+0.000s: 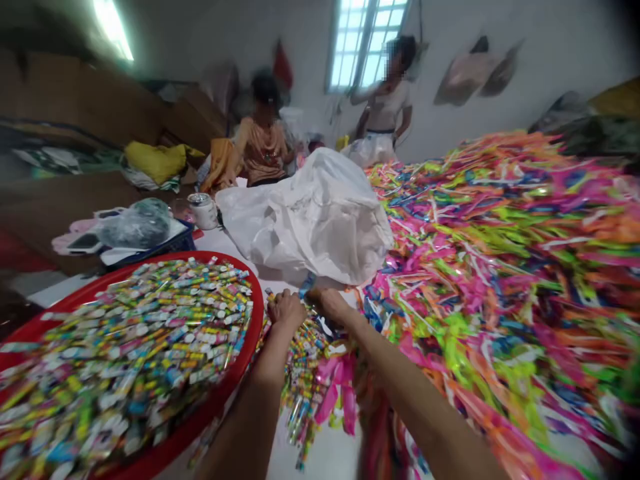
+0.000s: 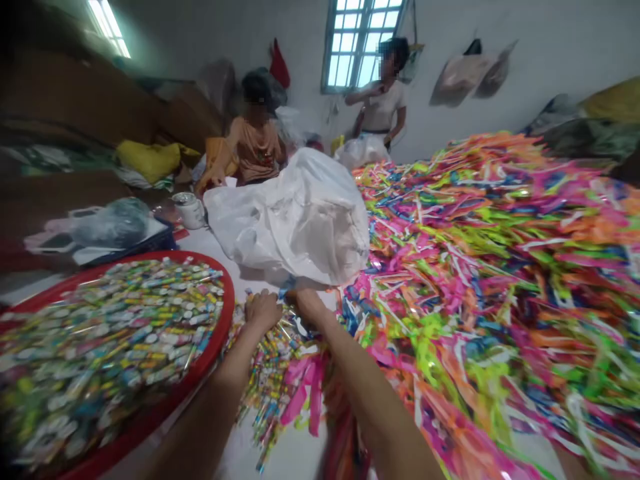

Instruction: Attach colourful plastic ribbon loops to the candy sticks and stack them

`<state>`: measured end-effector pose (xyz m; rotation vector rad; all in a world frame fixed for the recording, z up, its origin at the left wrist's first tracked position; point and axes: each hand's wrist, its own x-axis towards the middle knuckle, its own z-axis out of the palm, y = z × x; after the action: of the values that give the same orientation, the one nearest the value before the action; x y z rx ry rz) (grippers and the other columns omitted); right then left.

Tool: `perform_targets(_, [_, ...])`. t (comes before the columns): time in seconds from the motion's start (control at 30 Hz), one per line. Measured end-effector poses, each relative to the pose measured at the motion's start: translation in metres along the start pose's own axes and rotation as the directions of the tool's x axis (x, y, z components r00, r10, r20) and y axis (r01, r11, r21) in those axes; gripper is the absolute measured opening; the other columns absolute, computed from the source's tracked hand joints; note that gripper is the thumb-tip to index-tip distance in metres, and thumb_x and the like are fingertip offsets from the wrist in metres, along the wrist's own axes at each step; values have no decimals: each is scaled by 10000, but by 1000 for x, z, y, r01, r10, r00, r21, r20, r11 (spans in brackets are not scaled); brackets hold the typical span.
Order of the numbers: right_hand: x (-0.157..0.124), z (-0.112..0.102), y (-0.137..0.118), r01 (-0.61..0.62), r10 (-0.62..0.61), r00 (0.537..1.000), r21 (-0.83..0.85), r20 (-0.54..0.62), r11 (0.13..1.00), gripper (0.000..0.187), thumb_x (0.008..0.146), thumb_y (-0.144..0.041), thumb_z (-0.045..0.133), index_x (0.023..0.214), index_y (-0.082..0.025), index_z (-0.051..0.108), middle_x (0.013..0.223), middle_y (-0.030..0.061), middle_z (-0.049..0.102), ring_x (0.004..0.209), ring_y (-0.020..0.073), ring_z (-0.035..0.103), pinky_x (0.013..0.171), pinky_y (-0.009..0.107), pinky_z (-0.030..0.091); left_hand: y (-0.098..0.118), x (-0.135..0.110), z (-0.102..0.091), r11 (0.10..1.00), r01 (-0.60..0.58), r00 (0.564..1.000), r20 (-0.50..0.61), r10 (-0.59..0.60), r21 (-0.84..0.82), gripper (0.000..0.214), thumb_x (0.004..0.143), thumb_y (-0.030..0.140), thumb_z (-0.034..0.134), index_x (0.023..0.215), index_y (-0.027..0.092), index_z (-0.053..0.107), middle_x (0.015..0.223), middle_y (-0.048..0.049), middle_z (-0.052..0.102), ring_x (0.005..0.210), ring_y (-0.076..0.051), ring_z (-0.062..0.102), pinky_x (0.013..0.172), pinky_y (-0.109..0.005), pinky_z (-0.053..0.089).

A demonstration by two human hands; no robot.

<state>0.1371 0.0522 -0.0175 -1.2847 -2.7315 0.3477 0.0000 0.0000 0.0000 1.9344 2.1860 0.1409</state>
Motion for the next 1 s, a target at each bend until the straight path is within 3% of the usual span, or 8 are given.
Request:
perform_targets(0.27, [-77,-4,-53,10,-4,993,-52,122,999,268,746,-64,521,944,-158,674,880,82,709,781,173,631,685,230,415,-15,-63,-7,974,-220,973,90,214,56,319,809,173,447,1054,134,649,1144,-160,600,1104,-317,537,927,-476,400])
perform_targets(0.43, [-115,0,-83,-61,67,989,-50,130,997,278,787,-46,488,980,-142,663,952,105,689,860,177,615,781,256,417,-21,-89,-9,933,-357,927,148,346,53,303,845,216,436,1033,162,668,1113,-151,619,1075,-297,562,913,-452,421])
perform_targets(0.53, [-146,-4,-100,-85,90,990,-47,112,995,244,820,-73,490,988,-131,657,948,115,673,899,184,599,823,271,420,-22,-110,-20,903,-429,900,106,424,31,323,867,236,422,1079,158,653,1158,-150,606,1145,-294,518,976,-449,386])
perform_targets(0.63, [-193,-6,-112,-127,127,987,10,-95,992,267,872,-129,461,1078,-142,630,1021,126,644,983,200,569,870,308,429,-39,-149,-32,879,-477,879,-9,477,4,382,907,221,354,1210,140,572,1284,-136,541,1243,-249,434,1077,-408,293])
perform_targets(0.77, [-268,11,-136,-170,215,860,137,-462,976,310,910,-180,406,1146,-161,606,1176,141,581,1093,234,526,914,385,445,-105,-226,-25,830,-554,786,-370,495,-66,352,922,199,342,1173,130,580,1186,-120,611,1175,-203,497,1059,-355,331])
perform_targets(0.8, [-281,19,-147,-181,234,842,156,-486,971,314,918,-209,410,1168,-167,596,1202,144,565,1111,242,517,920,399,446,-125,-246,-18,847,-529,777,-436,454,-60,339,920,211,359,1156,131,590,1175,-128,615,1175,-214,499,1049,-366,343])
perform_targets(0.87, [-296,36,-179,-185,258,836,195,-484,963,337,922,-276,449,1226,-184,561,1242,143,536,1136,251,499,931,409,444,-161,-281,-1,921,-390,817,-466,338,-15,340,914,252,395,1164,131,590,1211,-153,592,1205,-255,478,1048,-416,334])
perform_targets(1.0, [-284,67,-249,-82,137,923,163,-359,983,375,892,-334,540,1245,-209,542,1268,122,523,1127,258,484,931,398,421,-197,-300,24,999,-12,921,-389,24,34,444,899,306,418,1259,69,524,1339,-244,468,1260,-351,412,1016,-513,330])
